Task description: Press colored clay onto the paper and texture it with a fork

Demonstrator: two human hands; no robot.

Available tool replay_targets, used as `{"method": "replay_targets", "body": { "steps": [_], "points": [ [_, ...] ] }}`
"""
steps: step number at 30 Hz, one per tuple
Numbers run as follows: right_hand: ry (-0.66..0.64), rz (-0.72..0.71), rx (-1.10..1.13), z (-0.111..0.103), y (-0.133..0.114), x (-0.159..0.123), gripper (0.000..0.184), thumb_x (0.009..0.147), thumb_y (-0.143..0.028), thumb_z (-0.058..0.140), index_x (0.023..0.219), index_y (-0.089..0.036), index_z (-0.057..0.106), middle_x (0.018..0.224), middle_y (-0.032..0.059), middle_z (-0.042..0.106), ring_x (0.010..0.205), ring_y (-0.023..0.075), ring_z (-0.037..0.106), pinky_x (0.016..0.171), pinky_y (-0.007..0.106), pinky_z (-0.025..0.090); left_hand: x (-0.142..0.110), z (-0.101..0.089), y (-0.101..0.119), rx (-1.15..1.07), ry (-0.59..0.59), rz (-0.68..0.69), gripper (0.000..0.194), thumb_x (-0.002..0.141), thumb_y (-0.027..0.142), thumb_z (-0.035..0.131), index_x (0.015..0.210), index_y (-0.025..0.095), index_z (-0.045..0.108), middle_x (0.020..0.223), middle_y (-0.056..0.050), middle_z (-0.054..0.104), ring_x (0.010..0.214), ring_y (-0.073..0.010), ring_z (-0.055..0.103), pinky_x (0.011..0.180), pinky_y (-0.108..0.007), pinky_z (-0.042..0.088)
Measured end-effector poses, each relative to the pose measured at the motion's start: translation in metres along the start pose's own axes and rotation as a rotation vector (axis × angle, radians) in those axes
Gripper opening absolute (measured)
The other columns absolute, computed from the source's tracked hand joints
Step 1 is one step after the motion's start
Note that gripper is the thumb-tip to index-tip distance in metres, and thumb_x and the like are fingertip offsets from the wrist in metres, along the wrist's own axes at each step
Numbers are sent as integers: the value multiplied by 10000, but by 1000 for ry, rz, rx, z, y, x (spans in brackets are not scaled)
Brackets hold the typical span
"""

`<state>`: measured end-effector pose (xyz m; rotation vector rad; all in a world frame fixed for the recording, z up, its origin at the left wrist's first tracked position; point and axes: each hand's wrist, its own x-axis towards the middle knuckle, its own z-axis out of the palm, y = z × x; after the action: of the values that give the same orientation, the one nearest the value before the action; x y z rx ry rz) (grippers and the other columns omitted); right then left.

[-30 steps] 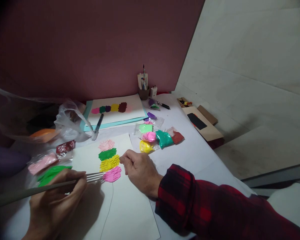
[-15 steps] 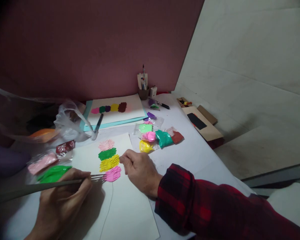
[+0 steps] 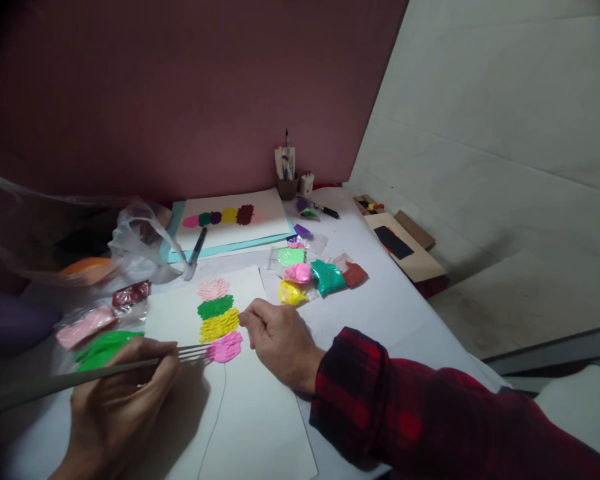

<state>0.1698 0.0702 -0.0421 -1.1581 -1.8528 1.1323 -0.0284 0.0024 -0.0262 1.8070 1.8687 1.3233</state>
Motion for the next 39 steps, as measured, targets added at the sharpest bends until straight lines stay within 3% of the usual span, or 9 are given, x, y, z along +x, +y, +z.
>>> {"method": "replay_targets", "body": {
  "steps": [13, 23, 39],
  "points": [
    [1, -1, -4, 0, -1, 1, 251, 963, -271, 445, 765, -180, 569, 532, -41, 524, 518, 102, 500, 533, 246, 366, 2, 2, 3, -55, -75, -73, 84, 770, 199, 604, 687, 191, 595, 491, 65, 560, 358, -78, 522, 332, -144, 408],
    [1, -3, -2, -1, -1, 0, 238, 958, -264, 453, 766, -182, 567, 531, -39, 522, 517, 104, 499, 532, 243, 370, 0, -3, -1, 20, 55, -87, 40, 722, 205, 642, 693, 203, 614, 443, 87, 560, 322, -79, 514, 308, -144, 377],
    [4, -7, 2, 0, 0, 0, 255, 966, -270, 443, 759, -182, 561, 525, -43, 509, 522, 101, 500, 544, 245, 366, -2, 1, 8, -96, -60, -49, 96, 768, 172, 586, 678, 201, 594, 493, 71, 550, 344, -66, 515, 332, -124, 418]
  ]
}}
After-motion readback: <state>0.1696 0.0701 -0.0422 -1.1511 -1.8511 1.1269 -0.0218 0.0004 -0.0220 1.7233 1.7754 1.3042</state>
